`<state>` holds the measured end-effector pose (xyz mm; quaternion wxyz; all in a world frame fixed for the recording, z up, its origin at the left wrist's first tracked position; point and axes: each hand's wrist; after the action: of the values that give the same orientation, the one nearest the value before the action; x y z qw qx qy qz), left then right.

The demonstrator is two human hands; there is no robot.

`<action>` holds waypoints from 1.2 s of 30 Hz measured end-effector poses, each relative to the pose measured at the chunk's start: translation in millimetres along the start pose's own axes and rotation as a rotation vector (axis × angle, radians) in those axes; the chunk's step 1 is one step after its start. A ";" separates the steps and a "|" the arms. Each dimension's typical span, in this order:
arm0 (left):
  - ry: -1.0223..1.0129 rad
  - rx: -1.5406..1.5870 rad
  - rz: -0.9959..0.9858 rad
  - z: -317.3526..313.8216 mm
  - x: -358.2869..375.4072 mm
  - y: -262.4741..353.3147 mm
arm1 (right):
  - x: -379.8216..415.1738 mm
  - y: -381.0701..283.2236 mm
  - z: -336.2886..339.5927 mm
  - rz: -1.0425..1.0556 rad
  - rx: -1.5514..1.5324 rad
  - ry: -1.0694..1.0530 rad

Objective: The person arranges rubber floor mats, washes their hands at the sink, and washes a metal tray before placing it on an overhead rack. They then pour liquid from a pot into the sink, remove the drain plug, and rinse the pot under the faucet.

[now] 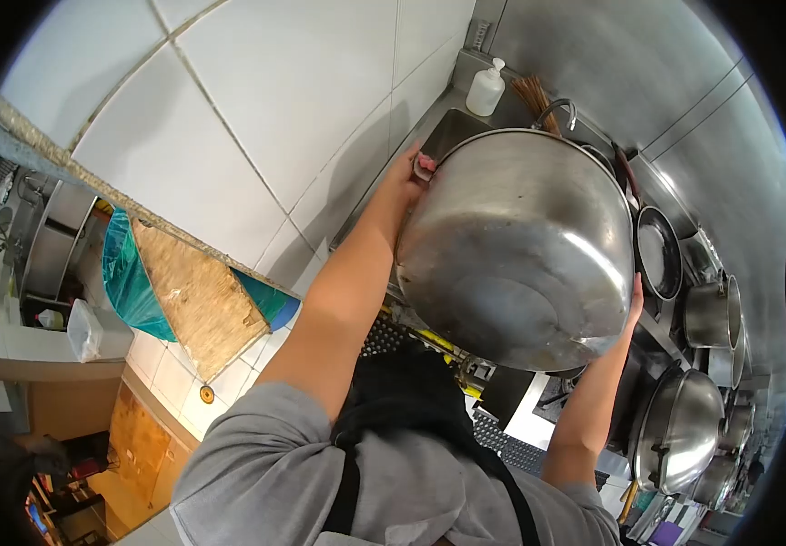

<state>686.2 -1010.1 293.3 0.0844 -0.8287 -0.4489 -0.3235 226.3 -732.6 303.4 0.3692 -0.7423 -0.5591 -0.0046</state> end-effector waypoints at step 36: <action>-0.085 -0.546 -0.454 297.4 440.0 -11.1 | 276.1 202.8 29.2 0.125 0.134 0.034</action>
<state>984.9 -572.3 330.0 -0.2330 -0.7124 -0.5218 -0.4073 487.0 -508.9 287.9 0.4270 -0.7493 -0.5044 0.0430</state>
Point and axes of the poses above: each hand's wrist, its own x-axis away from the middle knuckle, its own z-axis out of the back of the hand, y = z × x, and after that the axes turned 14 degrees about y, right-handed
